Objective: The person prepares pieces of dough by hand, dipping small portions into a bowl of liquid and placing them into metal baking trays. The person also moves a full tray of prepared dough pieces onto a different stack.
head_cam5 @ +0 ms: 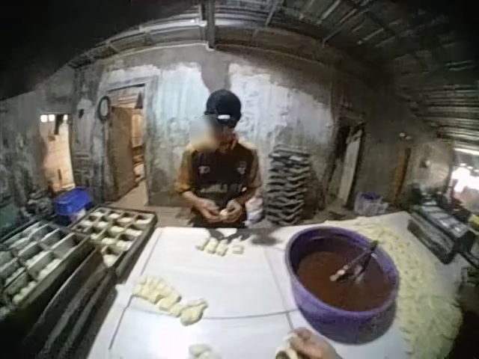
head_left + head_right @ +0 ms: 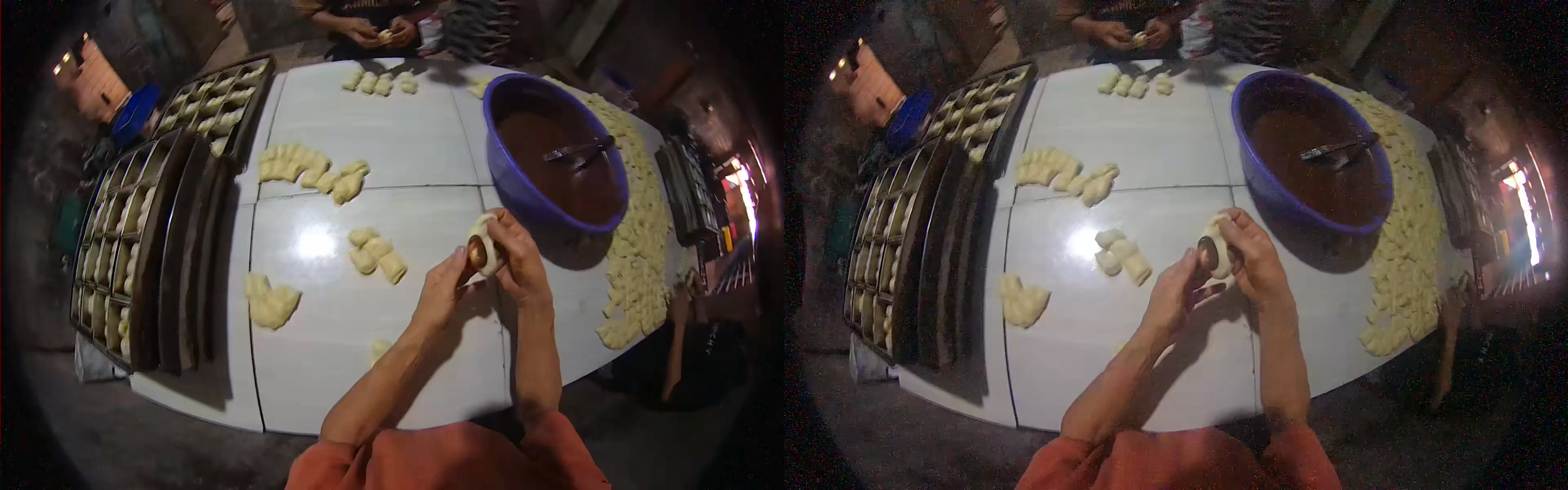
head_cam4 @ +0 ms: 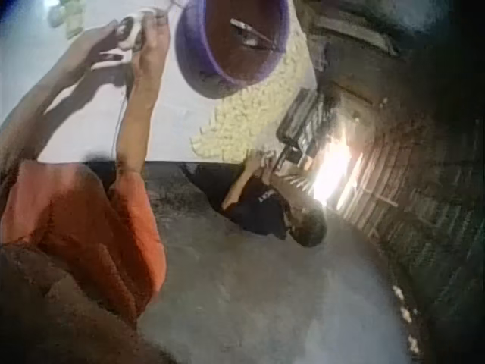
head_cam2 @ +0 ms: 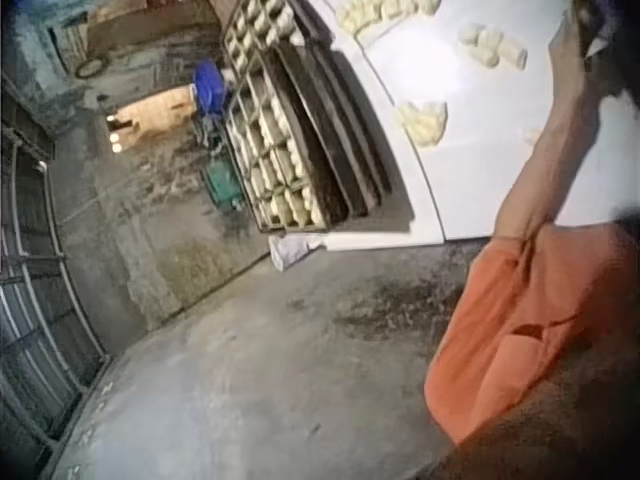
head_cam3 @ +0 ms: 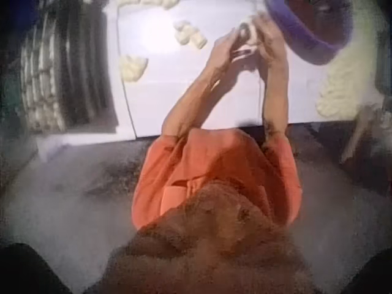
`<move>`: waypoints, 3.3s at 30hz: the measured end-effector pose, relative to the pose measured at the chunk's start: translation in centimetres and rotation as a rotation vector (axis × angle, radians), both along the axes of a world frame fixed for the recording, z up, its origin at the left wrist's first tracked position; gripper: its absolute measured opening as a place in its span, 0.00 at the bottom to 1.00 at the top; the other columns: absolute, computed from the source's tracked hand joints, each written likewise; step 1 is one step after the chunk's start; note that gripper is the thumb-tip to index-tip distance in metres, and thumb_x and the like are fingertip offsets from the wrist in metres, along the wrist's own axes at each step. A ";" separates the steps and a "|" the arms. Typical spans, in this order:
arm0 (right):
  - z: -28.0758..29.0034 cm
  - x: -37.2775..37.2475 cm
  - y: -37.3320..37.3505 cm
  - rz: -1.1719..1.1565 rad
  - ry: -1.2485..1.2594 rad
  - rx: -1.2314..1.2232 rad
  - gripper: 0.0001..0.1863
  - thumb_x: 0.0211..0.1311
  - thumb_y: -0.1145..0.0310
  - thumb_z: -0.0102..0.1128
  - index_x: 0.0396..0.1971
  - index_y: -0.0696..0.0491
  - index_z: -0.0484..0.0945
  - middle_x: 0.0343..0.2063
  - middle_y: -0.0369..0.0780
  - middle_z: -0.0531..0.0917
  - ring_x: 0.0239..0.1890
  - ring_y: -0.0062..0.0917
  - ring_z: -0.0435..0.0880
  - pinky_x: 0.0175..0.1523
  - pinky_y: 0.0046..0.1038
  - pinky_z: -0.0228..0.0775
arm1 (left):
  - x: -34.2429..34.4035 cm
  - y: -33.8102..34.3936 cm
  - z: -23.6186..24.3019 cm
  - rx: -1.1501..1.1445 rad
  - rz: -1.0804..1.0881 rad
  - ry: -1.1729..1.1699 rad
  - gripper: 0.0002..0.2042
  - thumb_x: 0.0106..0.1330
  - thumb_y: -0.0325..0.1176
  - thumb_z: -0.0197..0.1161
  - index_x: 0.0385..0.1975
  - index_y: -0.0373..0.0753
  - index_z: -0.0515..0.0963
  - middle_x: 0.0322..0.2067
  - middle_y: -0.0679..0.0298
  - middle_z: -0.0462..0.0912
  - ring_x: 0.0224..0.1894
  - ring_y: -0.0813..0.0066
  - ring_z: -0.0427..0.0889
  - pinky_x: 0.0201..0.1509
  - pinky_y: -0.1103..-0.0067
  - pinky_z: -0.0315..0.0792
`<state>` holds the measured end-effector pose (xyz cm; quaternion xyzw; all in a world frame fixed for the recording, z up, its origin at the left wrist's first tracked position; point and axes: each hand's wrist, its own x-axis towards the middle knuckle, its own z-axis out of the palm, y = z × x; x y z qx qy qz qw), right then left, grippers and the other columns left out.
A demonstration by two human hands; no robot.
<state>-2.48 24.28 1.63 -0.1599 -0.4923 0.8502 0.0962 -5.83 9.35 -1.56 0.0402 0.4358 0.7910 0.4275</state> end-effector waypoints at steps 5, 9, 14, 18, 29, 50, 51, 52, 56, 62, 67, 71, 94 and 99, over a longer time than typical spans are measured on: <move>-0.9 2.2 -6.5 0.089 -0.195 0.356 0.23 0.61 0.68 0.66 0.54 0.56 0.71 0.45 0.41 0.80 0.48 0.27 0.81 0.54 0.31 0.78 | 0.4 -5.6 -0.9 -0.025 0.322 -0.271 0.14 0.73 0.40 0.60 0.46 0.34 0.80 0.32 0.67 0.82 0.31 0.84 0.78 0.39 0.86 0.77; -3.6 2.3 -11.0 0.014 0.039 0.835 0.25 0.59 0.73 0.68 0.57 0.58 0.73 0.52 0.45 0.76 0.54 0.31 0.80 0.56 0.31 0.79 | 0.3 -8.7 -2.8 -0.122 0.381 -0.075 0.14 0.69 0.32 0.65 0.48 0.29 0.81 0.36 0.63 0.85 0.38 0.81 0.81 0.40 0.84 0.77; -4.7 1.7 -14.2 -0.170 0.014 1.170 0.08 0.64 0.74 0.63 0.41 0.58 0.84 0.47 0.45 0.80 0.45 0.33 0.83 0.44 0.30 0.79 | 0.7 -9.8 -2.7 -0.180 0.492 0.080 0.14 0.68 0.33 0.67 0.47 0.29 0.82 0.38 0.62 0.85 0.38 0.82 0.80 0.40 0.84 0.75; -5.2 1.1 -14.4 -0.109 0.032 1.029 0.08 0.63 0.68 0.66 0.37 0.56 0.84 0.29 0.39 0.83 0.31 0.27 0.81 0.39 0.26 0.74 | -1.1 -11.2 -3.4 -0.233 0.423 0.163 0.16 0.66 0.35 0.68 0.48 0.31 0.80 0.36 0.61 0.84 0.34 0.77 0.81 0.34 0.81 0.77; -5.4 2.3 -14.7 -0.003 0.241 0.697 0.17 0.60 0.72 0.69 0.50 0.53 0.82 0.47 0.38 0.79 0.46 0.23 0.78 0.48 0.24 0.72 | -2.0 -14.3 0.4 -0.226 0.177 0.133 0.16 0.66 0.36 0.68 0.48 0.34 0.81 0.37 0.63 0.85 0.37 0.77 0.83 0.40 0.79 0.80; -3.9 4.2 -16.4 -0.071 0.094 1.162 0.12 0.61 0.71 0.66 0.44 0.54 0.81 0.40 0.42 0.84 0.38 0.37 0.84 0.42 0.33 0.76 | 0.0 -15.7 -3.4 -0.287 0.109 0.155 0.12 0.67 0.32 0.65 0.43 0.28 0.82 0.34 0.60 0.85 0.31 0.79 0.82 0.33 0.83 0.77; -3.2 4.7 -16.6 -0.005 0.200 1.233 0.12 0.62 0.71 0.64 0.45 0.56 0.81 0.42 0.44 0.84 0.41 0.39 0.85 0.45 0.34 0.78 | 0.3 -16.1 -3.9 -0.269 0.109 0.117 0.13 0.68 0.35 0.65 0.42 0.29 0.83 0.32 0.62 0.86 0.33 0.81 0.82 0.34 0.83 0.77; -3.1 5.2 -16.5 0.067 0.174 1.210 0.12 0.63 0.72 0.63 0.45 0.59 0.80 0.42 0.46 0.83 0.42 0.37 0.85 0.49 0.33 0.79 | 0.3 -15.9 -3.6 -0.273 0.049 0.170 0.17 0.72 0.38 0.61 0.50 0.30 0.80 0.33 0.60 0.86 0.33 0.78 0.83 0.36 0.81 0.77; -5.2 5.7 -14.6 0.177 -0.110 0.875 0.13 0.63 0.74 0.61 0.47 0.61 0.80 0.40 0.45 0.84 0.42 0.32 0.85 0.48 0.31 0.77 | 1.4 -16.1 -2.1 -0.611 0.080 0.465 0.24 0.75 0.45 0.53 0.64 0.36 0.69 0.38 0.48 0.85 0.34 0.63 0.86 0.42 0.73 0.78; -6.1 5.7 -13.6 0.507 -0.198 0.847 0.14 0.67 0.69 0.56 0.46 0.62 0.80 0.40 0.48 0.84 0.41 0.38 0.84 0.48 0.33 0.75 | 6.5 -20.5 0.0 -0.857 -0.023 0.666 0.36 0.58 0.36 0.71 0.66 0.31 0.64 0.54 0.45 0.78 0.44 0.64 0.82 0.49 0.73 0.76; -5.3 5.1 -14.7 0.450 -0.098 1.092 0.12 0.67 0.70 0.54 0.43 0.62 0.80 0.40 0.49 0.81 0.43 0.41 0.82 0.51 0.35 0.73 | 9.6 -16.8 -3.3 -0.991 0.078 0.954 0.43 0.57 0.41 0.72 0.70 0.36 0.56 0.55 0.53 0.70 0.44 0.52 0.81 0.45 0.63 0.78; -6.2 5.2 -16.3 0.335 0.048 1.262 0.11 0.66 0.77 0.53 0.46 0.62 0.78 0.41 0.47 0.81 0.42 0.37 0.82 0.50 0.31 0.73 | 8.3 -14.3 -5.2 -1.081 0.156 0.886 0.31 0.63 0.36 0.65 0.65 0.34 0.63 0.50 0.50 0.73 0.43 0.49 0.82 0.41 0.63 0.78; -3.2 -2.2 -17.7 -0.015 -0.333 0.501 0.12 0.63 0.69 0.59 0.40 0.61 0.80 0.33 0.40 0.80 0.35 0.22 0.78 0.39 0.25 0.71 | -33.1 -44.1 18.7 -1.405 0.586 1.271 0.26 0.58 0.54 0.67 0.50 0.41 0.82 0.41 0.51 0.87 0.44 0.57 0.86 0.48 0.67 0.77; -3.9 -0.5 -18.7 -0.255 -0.390 0.436 0.06 0.66 0.72 0.59 0.39 0.58 0.79 0.28 0.34 0.80 0.30 0.15 0.76 0.35 0.19 0.69 | -48.3 -51.5 11.8 -1.624 0.504 1.284 0.26 0.56 0.54 0.69 0.48 0.44 0.83 0.43 0.51 0.86 0.46 0.53 0.85 0.49 0.64 0.76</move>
